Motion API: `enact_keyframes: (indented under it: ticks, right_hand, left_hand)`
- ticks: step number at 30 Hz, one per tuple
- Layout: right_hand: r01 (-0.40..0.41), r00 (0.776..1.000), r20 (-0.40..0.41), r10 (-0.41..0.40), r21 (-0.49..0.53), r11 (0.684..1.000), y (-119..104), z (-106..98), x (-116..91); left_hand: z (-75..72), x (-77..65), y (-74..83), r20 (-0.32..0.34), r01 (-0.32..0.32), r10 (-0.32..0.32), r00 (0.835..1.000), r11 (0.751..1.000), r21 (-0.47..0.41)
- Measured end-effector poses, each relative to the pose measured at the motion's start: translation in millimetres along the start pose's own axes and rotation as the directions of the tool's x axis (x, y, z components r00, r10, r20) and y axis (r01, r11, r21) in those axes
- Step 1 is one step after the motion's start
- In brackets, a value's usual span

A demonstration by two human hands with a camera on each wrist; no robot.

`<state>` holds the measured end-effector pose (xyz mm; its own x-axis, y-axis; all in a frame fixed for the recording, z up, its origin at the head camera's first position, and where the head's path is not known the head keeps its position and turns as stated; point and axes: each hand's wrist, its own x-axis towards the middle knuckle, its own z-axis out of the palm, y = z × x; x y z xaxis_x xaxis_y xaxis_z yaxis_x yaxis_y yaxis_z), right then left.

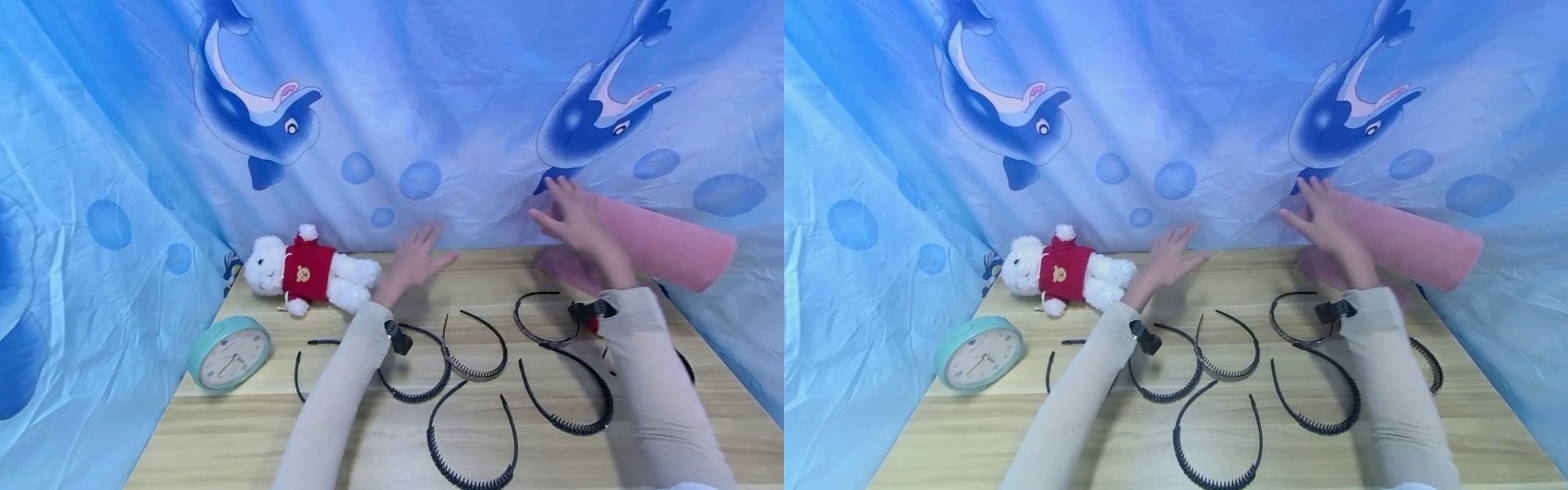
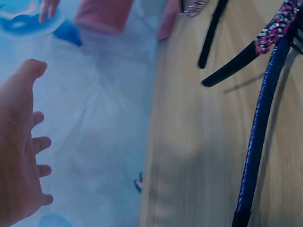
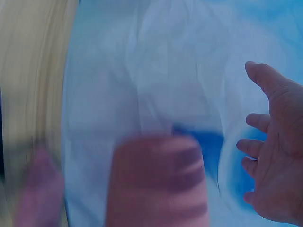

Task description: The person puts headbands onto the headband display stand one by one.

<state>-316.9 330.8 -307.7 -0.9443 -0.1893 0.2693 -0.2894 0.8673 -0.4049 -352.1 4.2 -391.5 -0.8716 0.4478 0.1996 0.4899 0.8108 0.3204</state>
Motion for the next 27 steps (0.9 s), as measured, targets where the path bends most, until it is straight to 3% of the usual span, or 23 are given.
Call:
enact_keyframes:
  ticks: [4, 7, 9, 12, 14, 17, 20, 23, 27]
  right_hand:
    - [-0.044, 0.999, -0.015, 0.043, -0.057, 0.997, 30.8, -31.8, -12.4]
    - [-0.086, 0.996, -0.013, 0.085, -0.106, 0.991, 54.7, -52.8, -24.4]
    - [-0.123, 0.992, 0.011, 0.124, -0.108, 0.987, 69.1, -66.3, -34.8]
    - [-0.184, 0.980, 0.066, 0.190, -0.083, 0.979, 90.4, -83.0, -52.4]
    - [-0.233, 0.966, 0.091, 0.241, -0.092, 0.968, 102.6, -88.7, -62.5]
    - [-0.308, 0.942, 0.098, 0.320, -0.121, 0.944, 119.0, -91.6, -76.1]
    - [-0.358, 0.925, 0.081, 0.371, -0.141, 0.923, 131.3, -91.0, -87.9]
    - [-0.378, 0.918, 0.081, 0.389, -0.123, 0.918, 135.7, -91.5, -95.2]
    - [-0.373, 0.921, 0.082, 0.381, -0.102, 0.922, 134.9, -91.9, -97.3]
  left_hand:
    - [6.5, 7.6, 12.4, 0.046, -0.052, 0.055, 0.997, 0.997, -0.064]
    - [9.2, 12.2, 21.8, 0.053, -0.096, 0.109, 0.993, 0.973, -0.210]
    - [10.2, 15.3, 28.0, 0.049, -0.112, 0.138, 0.989, 0.929, -0.352]
    - [10.5, 19.1, 36.3, 0.049, -0.096, 0.147, 0.988, 0.828, -0.553]
    - [9.7, 18.9, 39.1, 0.056, -0.056, 0.122, 0.991, 0.756, -0.652]
    - [8.6, 17.6, 40.5, 0.072, -0.009, 0.090, 0.993, 0.679, -0.734]
    - [9.0, 17.3, 39.3, 0.072, 0.010, 0.074, 0.995, 0.626, -0.779]
    - [9.4, 17.3, 36.1, 0.067, 0.013, 0.070, 0.995, 0.591, -0.807]
    - [9.9, 17.6, 30.4, 0.058, 0.009, 0.069, 0.996, 0.569, -0.822]
